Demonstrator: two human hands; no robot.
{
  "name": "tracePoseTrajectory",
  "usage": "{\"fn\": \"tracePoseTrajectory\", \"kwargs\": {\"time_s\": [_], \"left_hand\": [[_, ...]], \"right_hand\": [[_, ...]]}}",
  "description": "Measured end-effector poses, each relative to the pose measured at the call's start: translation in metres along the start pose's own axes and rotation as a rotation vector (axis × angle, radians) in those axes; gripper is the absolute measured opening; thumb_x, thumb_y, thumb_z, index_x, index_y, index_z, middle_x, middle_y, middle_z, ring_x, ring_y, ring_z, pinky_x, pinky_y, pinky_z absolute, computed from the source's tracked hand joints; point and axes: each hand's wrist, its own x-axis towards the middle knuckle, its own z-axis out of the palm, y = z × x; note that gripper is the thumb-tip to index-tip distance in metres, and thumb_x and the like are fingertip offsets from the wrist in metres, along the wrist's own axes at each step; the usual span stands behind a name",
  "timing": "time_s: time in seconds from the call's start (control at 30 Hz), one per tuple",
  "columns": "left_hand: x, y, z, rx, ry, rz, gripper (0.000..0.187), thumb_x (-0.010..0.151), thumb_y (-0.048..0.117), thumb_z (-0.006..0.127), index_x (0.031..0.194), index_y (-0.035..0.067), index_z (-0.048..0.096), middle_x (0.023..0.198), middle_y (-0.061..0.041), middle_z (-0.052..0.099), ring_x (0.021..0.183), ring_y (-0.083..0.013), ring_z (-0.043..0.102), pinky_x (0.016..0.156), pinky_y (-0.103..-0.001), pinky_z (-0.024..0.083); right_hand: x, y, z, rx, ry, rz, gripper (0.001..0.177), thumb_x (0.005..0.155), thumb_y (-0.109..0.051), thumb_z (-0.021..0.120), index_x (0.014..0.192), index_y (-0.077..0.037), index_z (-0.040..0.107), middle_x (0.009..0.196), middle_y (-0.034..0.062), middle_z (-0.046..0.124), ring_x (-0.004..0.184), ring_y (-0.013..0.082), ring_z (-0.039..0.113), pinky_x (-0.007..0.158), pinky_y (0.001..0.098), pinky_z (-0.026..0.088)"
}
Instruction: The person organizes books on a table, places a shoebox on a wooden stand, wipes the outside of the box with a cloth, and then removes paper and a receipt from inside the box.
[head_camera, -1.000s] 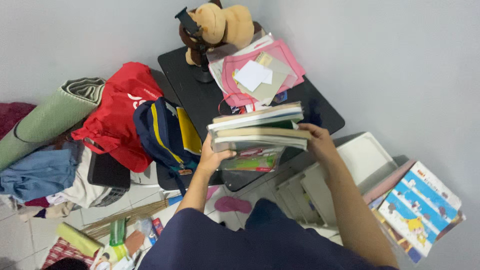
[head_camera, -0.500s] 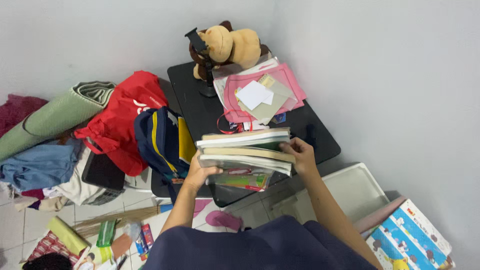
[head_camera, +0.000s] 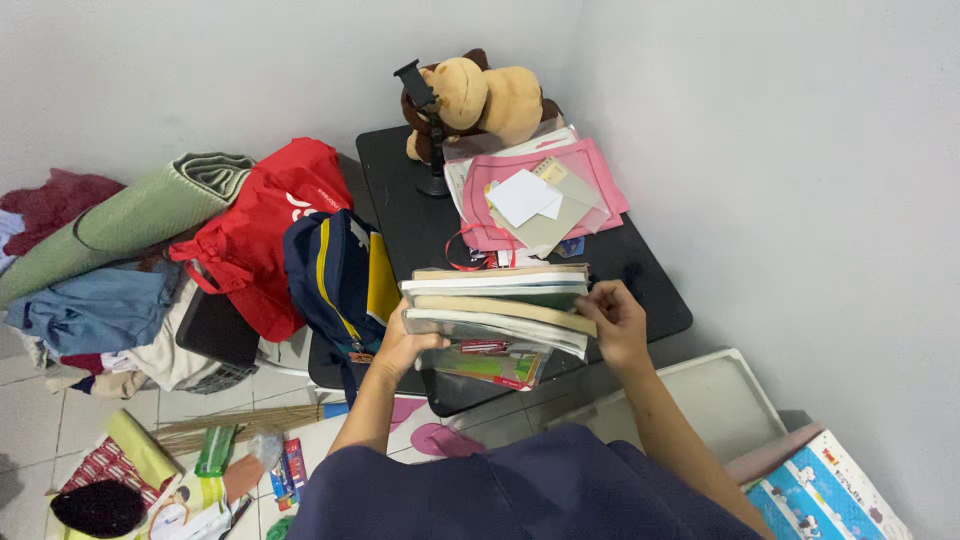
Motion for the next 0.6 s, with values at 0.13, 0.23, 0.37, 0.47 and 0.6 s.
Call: {"fn": "tracePoseTrajectory", "kwargs": {"time_s": [0.13,0.23,0.37,0.47,0.6], "left_hand": [[-0.001,-0.003,-0.001,-0.009,0.005,0.007,0.079,0.053,-0.003,0.08,0.128,0.005,0.057,0.111,-0.005,0.069,0.103,-0.0186,0.066,0.094,-0.033,0.054],[0.0,-0.004,-0.001,-0.017,0.005,0.014,0.079,0.053,-0.003,0.08,0.129,0.005,0.057,0.112,-0.004,0.069,0.104,-0.0182,0.065,0.095,-0.033,0.054],[0.002,-0.002,0.001,-0.009,-0.007,0.027,0.08,0.053,-0.004,0.08,0.129,0.005,0.056,0.111,-0.004,0.068,0.102,-0.0182,0.064,0.092,-0.034,0.054],[0.001,0.002,0.001,-0.031,-0.006,0.016,0.081,0.052,-0.004,0.079,0.129,0.006,0.057,0.111,-0.003,0.068,0.103,-0.0177,0.064,0.092,-0.034,0.054],[-0.002,0.001,-0.005,0.016,-0.008,-0.031,0.078,0.053,-0.001,0.08,0.127,0.004,0.058,0.107,-0.006,0.069,0.098,-0.0195,0.066,0.09,-0.033,0.054]], "right_hand": [[-0.014,-0.024,-0.008,-0.016,-0.081,-0.087,0.02,0.107,-0.006,0.059,0.126,-0.002,0.061,0.118,0.0135,0.072,0.112,0.0202,0.07,0.099,0.033,0.059],[-0.028,-0.045,-0.005,0.384,-0.126,0.099,0.053,0.101,-0.026,0.066,0.144,0.002,0.051,0.142,0.0203,0.061,0.133,0.0268,0.06,0.11,0.0403,0.049],[-0.04,-0.055,0.014,-0.093,-0.296,-0.258,0.12,0.066,-0.034,0.09,0.16,-0.011,0.019,0.157,0.019,0.032,0.148,0.0317,0.035,0.12,0.053,0.033],[-0.031,-0.033,0.023,-0.243,-0.231,-0.197,0.137,0.062,-0.035,0.097,0.158,-0.013,0.002,0.155,0.018,0.028,0.146,0.0336,0.037,0.119,0.0543,0.037],[0.004,0.01,0.028,-0.081,-0.216,-0.297,0.137,0.067,-0.028,0.098,0.158,-0.009,-0.002,0.159,0.0171,0.024,0.146,0.0292,0.03,0.117,0.048,0.034]]}}
